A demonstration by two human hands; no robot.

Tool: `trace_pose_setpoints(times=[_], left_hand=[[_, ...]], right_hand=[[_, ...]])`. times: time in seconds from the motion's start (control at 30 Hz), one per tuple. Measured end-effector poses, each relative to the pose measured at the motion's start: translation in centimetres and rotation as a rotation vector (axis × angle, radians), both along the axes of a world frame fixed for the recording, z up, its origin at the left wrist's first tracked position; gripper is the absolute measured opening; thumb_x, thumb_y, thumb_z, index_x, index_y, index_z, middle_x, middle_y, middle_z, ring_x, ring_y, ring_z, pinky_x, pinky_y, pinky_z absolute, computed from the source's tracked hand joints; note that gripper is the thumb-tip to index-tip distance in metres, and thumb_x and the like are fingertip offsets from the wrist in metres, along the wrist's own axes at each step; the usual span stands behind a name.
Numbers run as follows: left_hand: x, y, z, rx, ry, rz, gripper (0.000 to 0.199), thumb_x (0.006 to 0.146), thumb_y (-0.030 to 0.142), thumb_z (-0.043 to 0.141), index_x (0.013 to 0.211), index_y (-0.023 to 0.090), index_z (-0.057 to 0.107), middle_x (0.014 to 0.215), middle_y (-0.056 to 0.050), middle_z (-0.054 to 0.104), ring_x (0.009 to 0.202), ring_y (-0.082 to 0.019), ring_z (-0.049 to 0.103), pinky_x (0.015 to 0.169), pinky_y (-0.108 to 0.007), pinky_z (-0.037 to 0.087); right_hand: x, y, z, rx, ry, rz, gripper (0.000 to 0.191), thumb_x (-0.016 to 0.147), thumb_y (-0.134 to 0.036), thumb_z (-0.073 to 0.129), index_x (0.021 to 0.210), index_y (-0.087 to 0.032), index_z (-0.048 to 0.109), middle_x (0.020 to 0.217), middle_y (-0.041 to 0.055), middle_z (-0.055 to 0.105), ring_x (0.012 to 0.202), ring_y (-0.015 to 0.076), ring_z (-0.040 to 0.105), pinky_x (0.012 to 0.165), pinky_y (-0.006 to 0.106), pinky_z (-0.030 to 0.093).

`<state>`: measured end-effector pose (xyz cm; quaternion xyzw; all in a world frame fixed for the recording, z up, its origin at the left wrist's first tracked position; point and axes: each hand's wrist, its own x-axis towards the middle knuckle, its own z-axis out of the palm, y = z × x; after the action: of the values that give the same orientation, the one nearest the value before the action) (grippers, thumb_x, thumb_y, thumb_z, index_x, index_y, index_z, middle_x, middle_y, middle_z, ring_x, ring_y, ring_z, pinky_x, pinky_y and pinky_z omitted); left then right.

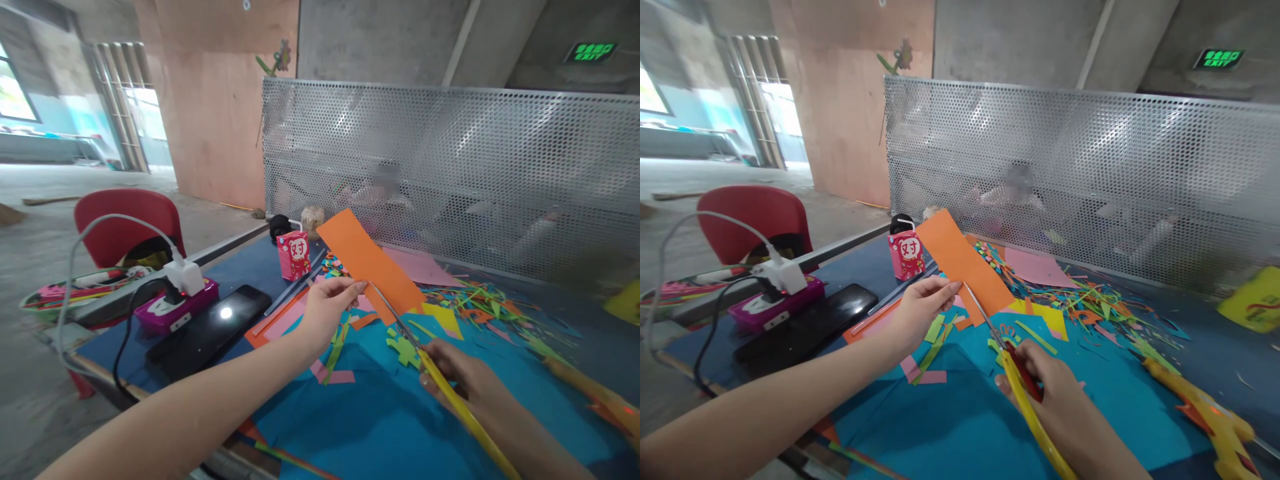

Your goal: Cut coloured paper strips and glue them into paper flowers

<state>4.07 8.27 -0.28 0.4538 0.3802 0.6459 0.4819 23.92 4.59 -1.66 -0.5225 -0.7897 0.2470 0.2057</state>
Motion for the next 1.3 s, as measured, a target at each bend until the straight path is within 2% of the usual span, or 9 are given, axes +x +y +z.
trace_pose_setpoints(times=[0.3, 0.53, 0.73, 0.83, 1.1, 1.3], left_hand=[[0.0, -0.1, 0.0, -0.003, 0.008, 0.003, 0.018, 0.065, 0.025, 0.061, 0.053, 0.012, 0.057, 0.045, 0.004, 0.045, 0.044, -0.004, 0.037, 0.044, -0.019, 0.028], [0.0, -0.1, 0.1, -0.001, 0.048, 0.02, 0.023, 0.064, 0.03, 0.062, 0.05, 0.012, 0.055, 0.044, 0.004, 0.043, 0.043, -0.004, 0.035, 0.042, -0.019, 0.025], [0.0, -0.2, 0.1, -0.013, 0.058, 0.005, 0.024, 0.063, 0.032, 0.062, 0.051, 0.012, 0.056, 0.043, 0.005, 0.04, 0.042, -0.004, 0.034, 0.04, -0.019, 0.024], [0.0, -0.3, 0.1, -0.015, 0.052, 0.005, 0.023, 0.064, 0.031, 0.061, 0.051, 0.012, 0.057, 0.043, 0.005, 0.04, 0.042, -0.004, 0.033, 0.041, -0.02, 0.023], [0.0, -0.1, -0.1, -0.004, 0.034, -0.014, 0.023, 0.063, 0.033, 0.062, 0.052, 0.013, 0.056, 0.045, 0.004, 0.043, 0.045, -0.005, 0.034, 0.045, -0.021, 0.026], [0.0, -0.2, -0.1, -0.006, 0.051, -0.016, 0.024, 0.064, 0.033, 0.061, 0.053, 0.012, 0.055, 0.046, 0.004, 0.042, 0.045, -0.005, 0.034, 0.044, -0.02, 0.025]], right_hand=[[-0.1, -0.2, -0.1, 0.06, -0.04, -0.009, 0.026, 0.072, -0.045, 0.045, 0.068, -0.02, 0.04, 0.049, -0.0063, 0.031, 0.045, 0.0089, 0.033, 0.041, 0.02, 0.025], [0.3, 0.4, -0.4, -0.02, -0.018, 0.034, 0.025, 0.072, -0.045, 0.045, 0.075, -0.02, 0.045, 0.053, -0.0043, 0.039, 0.048, 0.0113, 0.042, 0.042, 0.02, 0.032], [-0.4, -0.2, -0.1, 0.019, 0.044, -0.053, 0.028, 0.071, -0.048, 0.044, 0.074, -0.02, 0.046, 0.055, -0.0034, 0.04, 0.052, 0.0126, 0.044, 0.047, 0.022, 0.036], [-0.5, -0.4, 0.1, 0.012, 0.046, -0.027, 0.027, 0.071, -0.046, 0.045, 0.076, -0.02, 0.046, 0.057, -0.003, 0.043, 0.052, 0.0128, 0.045, 0.046, 0.023, 0.035], [-0.7, -0.7, 1.0, 0.049, -0.05, -0.021, 0.024, 0.074, -0.042, 0.045, 0.066, -0.02, 0.037, 0.052, -0.006, 0.032, 0.048, 0.0089, 0.031, 0.043, 0.021, 0.025], [-0.5, -0.4, 0.4, 0.048, -0.036, -0.005, 0.025, 0.075, -0.044, 0.043, 0.068, -0.02, 0.039, 0.054, -0.0046, 0.038, 0.05, 0.0101, 0.037, 0.044, 0.02, 0.029]])
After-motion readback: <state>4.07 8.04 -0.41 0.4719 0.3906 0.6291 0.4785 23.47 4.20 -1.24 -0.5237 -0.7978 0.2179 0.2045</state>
